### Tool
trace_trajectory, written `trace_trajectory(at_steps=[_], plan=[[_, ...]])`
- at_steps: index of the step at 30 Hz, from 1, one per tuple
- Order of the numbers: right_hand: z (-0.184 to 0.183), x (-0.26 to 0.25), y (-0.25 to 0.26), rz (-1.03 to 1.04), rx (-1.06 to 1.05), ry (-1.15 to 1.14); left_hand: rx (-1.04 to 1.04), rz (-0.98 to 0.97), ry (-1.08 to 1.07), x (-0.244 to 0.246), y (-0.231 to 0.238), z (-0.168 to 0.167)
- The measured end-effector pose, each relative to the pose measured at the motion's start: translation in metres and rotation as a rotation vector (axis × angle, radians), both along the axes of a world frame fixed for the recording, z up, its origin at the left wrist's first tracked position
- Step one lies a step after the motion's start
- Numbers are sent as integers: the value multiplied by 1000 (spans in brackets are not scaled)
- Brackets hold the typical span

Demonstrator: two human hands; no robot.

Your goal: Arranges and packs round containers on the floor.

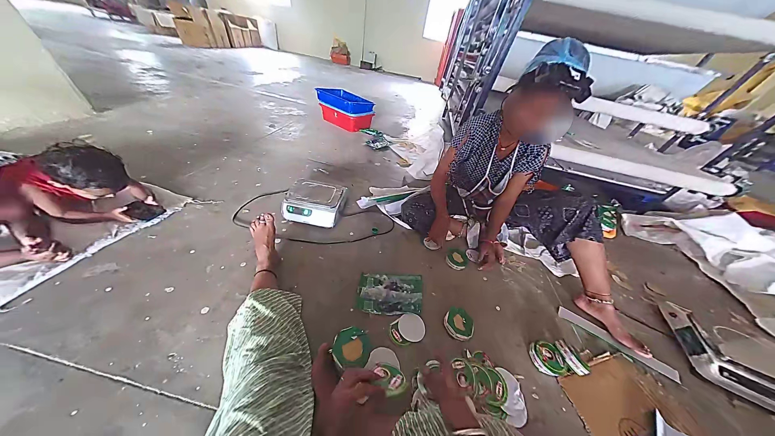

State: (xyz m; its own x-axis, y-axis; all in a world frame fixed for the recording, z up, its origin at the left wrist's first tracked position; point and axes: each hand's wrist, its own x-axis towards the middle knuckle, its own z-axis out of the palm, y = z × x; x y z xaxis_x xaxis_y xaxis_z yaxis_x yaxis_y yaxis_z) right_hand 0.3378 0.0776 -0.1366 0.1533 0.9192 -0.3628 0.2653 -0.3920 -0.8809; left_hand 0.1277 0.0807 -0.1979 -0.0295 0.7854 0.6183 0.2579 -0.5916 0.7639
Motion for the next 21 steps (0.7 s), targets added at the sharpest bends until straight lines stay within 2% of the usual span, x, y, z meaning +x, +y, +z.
trace_trajectory(at_steps=[1, 3, 5, 7, 9, 11, 15, 21], plan=[[0, -17, 0, 26, -81, 141, 96, -39, 19, -2, -2, -7], [-8, -41, 8, 67, -166, 224, 123, -98, 25, -10, -5, -18], [-15, -54, 21, 111, -142, 183, -35, -42, -25, -19, -7, -28], [-16, -65, 36, 205, -125, 131, -232, 20, -185, -26, 1, -33], [-19, -79, 52, 284, -108, 77, -461, 82, -321, -30, 16, -25], [-24, -90, 71, 292, -72, -16, -634, 138, -358, -35, 35, -13], [-40, -101, 96, 152, -5, -185, -811, 202, -233, -40, 56, -11], [-52, -109, 110, 139, -29, -235, -787, 273, -73, -38, 60, -18]])
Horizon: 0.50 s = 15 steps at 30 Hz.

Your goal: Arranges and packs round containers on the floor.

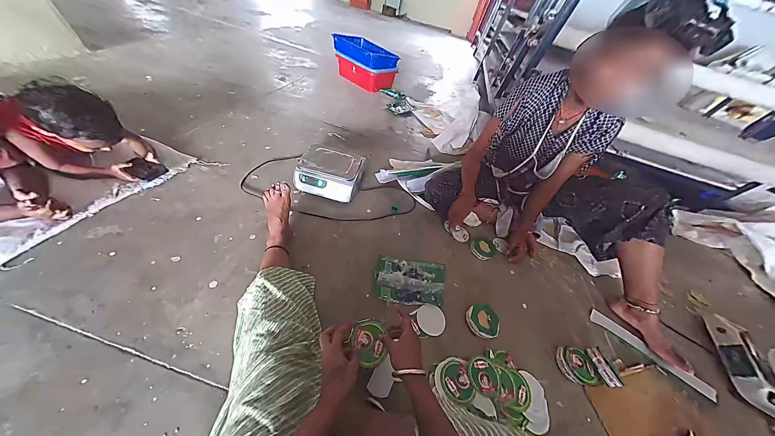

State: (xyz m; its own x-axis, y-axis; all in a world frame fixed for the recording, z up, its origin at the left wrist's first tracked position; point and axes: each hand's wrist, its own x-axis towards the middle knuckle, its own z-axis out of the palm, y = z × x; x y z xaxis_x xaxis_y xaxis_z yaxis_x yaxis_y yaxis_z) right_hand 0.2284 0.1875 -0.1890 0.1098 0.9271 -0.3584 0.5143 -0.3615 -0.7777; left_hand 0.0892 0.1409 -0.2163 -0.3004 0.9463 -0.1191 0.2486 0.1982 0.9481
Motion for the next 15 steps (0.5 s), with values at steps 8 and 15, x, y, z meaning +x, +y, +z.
trace_trajectory(at_steps=[8, 15], plan=[[2, 0, 5, 56, -13, -67, 153, -522, 736, 19, 0, 8], [-20, 14, 1, -66, 2, 208, 245, -527, 1004, 30, 3, -22]])
